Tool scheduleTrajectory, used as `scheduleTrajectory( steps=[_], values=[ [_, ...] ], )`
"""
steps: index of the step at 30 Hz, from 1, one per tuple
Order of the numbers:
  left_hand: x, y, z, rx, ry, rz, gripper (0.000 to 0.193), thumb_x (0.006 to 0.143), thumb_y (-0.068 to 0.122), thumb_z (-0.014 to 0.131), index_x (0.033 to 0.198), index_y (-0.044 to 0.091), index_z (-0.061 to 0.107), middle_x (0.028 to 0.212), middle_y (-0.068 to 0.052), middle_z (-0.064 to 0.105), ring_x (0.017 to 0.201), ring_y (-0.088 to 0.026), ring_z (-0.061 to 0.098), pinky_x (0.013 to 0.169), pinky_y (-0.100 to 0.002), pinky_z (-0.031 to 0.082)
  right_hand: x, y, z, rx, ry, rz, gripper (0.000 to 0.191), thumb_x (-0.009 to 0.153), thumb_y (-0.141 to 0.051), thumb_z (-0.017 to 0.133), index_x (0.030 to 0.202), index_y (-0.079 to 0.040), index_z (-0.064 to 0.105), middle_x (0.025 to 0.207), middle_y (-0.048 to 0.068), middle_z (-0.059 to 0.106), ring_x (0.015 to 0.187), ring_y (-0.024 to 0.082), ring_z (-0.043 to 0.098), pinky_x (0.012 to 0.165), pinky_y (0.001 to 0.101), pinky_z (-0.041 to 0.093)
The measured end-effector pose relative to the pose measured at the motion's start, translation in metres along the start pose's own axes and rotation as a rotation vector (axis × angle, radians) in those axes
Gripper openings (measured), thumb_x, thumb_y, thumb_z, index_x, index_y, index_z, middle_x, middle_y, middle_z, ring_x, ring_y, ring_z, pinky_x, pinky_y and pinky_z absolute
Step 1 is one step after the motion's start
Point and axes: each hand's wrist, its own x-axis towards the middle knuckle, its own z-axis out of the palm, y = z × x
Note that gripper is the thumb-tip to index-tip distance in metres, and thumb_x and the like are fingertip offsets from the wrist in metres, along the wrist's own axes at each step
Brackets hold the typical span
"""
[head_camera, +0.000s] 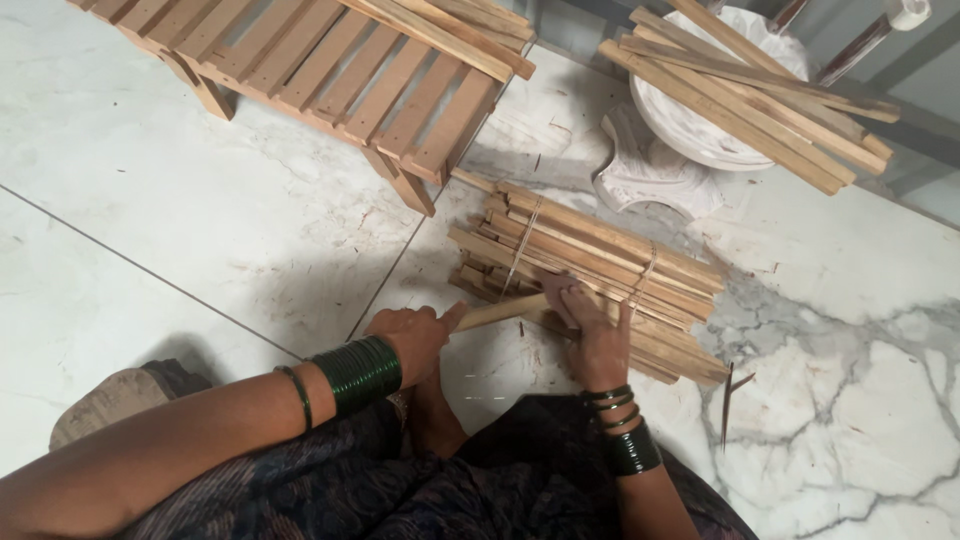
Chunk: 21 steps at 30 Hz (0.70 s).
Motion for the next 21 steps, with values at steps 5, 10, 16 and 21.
scheduleTrajectory(
  steps=[5,10,16,21],
  values=[
    [0.000,0.001,0.001,0.008,-0.036,-0.015,0.086,0.094,0.016,0.062,0.164,0.017,0.014,0.122,-0.017,0.063,0.105,-0.032,0.069,0.083,-0.043,0.057,-0.003,-0.012,-0.004,0.038,0.032,0.006,0.061,0.080,0.007,0.061,0.135,-0.019,0.067,0.140,0.001,0.067,0.132,0.019,0.061,0.125,0.0571,0.018],
    [0.001,0.001,0.000,0.029,-0.014,-0.011,0.086,0.094,0.018,0.063,0.164,0.016,0.014,0.123,-0.018,0.063,0.106,-0.033,0.068,0.084,-0.043,0.057,-0.006,-0.024,-0.009,0.076,0.025,-0.080,0.058,0.082,0.001,0.065,0.136,-0.020,0.065,0.136,0.001,0.067,0.130,0.019,0.060,0.122,0.0575,0.019],
    [0.001,0.003,0.001,0.035,-0.018,-0.007,0.085,0.093,0.017,0.062,0.164,0.016,0.015,0.122,-0.018,0.063,0.105,-0.033,0.069,0.084,-0.044,0.057,0.003,-0.024,-0.013,-0.086,0.052,-0.023,0.068,0.074,0.002,0.068,0.139,-0.019,0.063,0.139,0.005,0.066,0.140,0.034,0.049,0.123,0.0580,0.015],
    [0.001,0.004,0.000,0.028,-0.007,-0.014,0.085,0.093,0.017,0.062,0.164,0.015,0.015,0.122,-0.018,0.062,0.105,-0.033,0.068,0.083,-0.044,0.057,0.000,-0.030,-0.013,0.023,-0.054,-0.013,0.063,0.080,-0.006,0.066,0.140,-0.025,0.064,0.138,0.000,0.068,0.138,0.027,0.057,0.127,0.0553,0.016]
  ],
)
